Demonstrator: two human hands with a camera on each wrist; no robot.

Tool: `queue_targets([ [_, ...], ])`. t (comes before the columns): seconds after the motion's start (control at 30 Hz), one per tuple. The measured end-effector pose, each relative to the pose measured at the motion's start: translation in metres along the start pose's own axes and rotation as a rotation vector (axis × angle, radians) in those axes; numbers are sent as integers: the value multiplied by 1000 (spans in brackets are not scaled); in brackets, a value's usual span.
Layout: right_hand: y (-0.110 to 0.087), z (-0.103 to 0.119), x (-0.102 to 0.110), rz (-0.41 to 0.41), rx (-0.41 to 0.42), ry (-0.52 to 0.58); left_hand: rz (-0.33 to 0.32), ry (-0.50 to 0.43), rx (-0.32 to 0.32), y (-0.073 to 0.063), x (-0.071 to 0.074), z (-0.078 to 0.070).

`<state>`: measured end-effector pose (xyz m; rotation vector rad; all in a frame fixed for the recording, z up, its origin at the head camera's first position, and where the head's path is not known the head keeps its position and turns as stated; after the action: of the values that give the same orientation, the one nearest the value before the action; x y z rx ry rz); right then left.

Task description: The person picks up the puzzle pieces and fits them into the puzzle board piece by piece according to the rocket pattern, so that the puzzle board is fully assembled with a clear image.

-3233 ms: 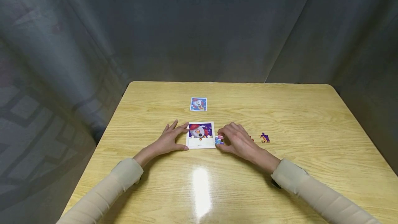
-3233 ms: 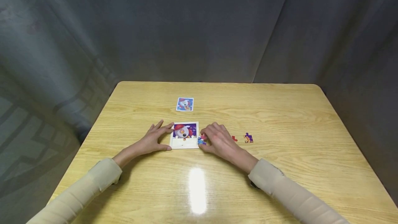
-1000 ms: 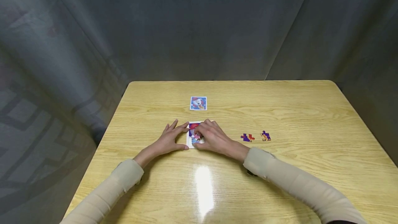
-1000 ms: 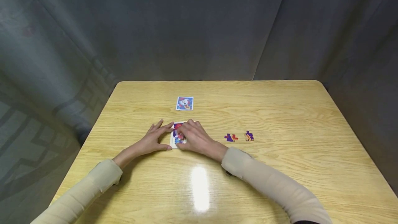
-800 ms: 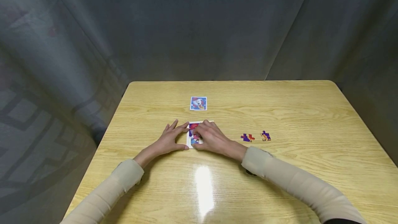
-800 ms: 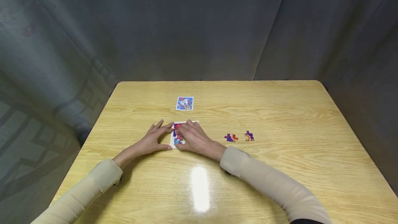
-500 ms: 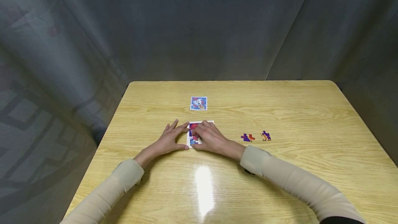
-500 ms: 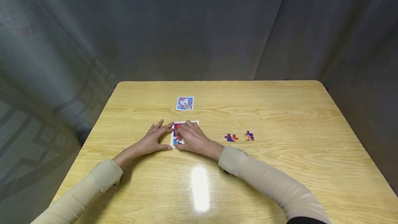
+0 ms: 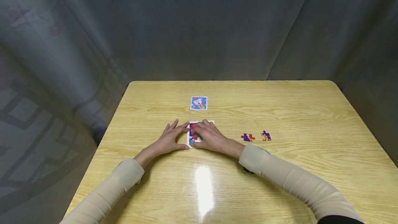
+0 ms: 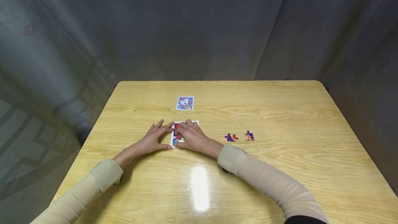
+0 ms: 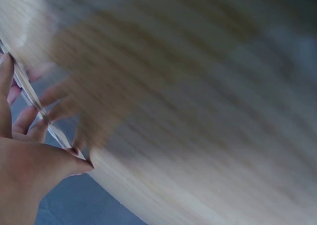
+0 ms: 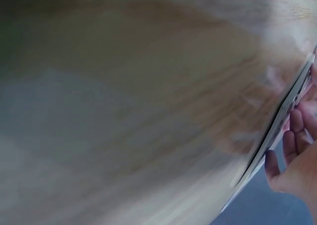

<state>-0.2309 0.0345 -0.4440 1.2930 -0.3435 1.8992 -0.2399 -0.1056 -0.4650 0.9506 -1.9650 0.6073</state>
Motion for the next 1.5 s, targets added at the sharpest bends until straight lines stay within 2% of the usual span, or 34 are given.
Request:
queue_targets([
  [1.1, 0, 0, 1, 15, 47, -13, 2, -10, 0, -1, 2, -2],
  [1.3, -10, -6, 17, -73, 55, 34, 7, 0, 2, 0, -1, -1],
  [1.5, -41, -38, 51, -199, -16, 49, 0, -7, 9, 1, -1, -1],
])
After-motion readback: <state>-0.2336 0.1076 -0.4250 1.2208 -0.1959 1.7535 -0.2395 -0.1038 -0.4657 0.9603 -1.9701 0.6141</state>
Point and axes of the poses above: each hand's wrist, its own y-axis towards the middle knuckle, its own x-axis out of the back of the hand, z = x × y, the point moved 7 cm from there along y, towards the middle knuckle, and after that the axes turned 2 degrees about y, right-handed, at the moved point
